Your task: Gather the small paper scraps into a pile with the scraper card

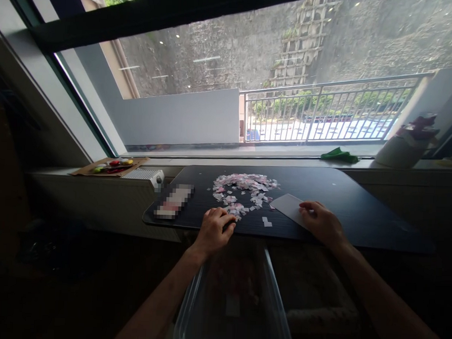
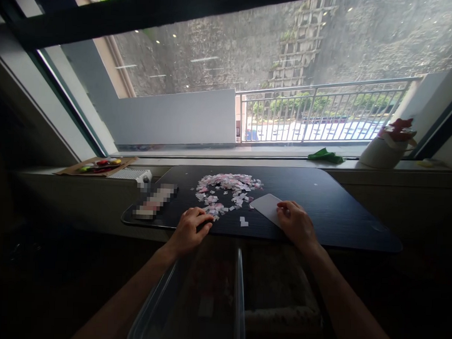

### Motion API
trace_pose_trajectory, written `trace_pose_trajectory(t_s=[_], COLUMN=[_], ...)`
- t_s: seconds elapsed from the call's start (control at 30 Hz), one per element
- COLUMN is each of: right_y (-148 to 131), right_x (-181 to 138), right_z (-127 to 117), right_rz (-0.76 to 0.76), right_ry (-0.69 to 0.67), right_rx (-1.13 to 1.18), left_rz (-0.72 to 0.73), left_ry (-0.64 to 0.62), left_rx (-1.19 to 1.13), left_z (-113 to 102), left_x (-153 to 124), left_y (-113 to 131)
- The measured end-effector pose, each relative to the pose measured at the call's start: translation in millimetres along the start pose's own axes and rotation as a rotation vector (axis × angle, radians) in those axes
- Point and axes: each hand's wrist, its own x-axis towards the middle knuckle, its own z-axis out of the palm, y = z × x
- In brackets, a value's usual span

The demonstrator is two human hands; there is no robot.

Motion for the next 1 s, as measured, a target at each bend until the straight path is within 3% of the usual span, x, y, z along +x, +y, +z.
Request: trace_pose_trajectory(t_s=[0.57, 1.0], right_y=[3.0, 11.7], right_x=[-19.8, -28.5], right_z=[2.6, 1.5], right_rz=[-0.200, -0.214], right_ry=[0.095, -0.031], right_rx=[-0.173, -0.203], left_rz=[0.147, 0.095], left_ry=[0.092, 0.030], left_rx=[0.035, 0.096], left_z=[1.5, -4.7], left_x=[-15.8, -18.8], left_y=[0.7, 11.3])
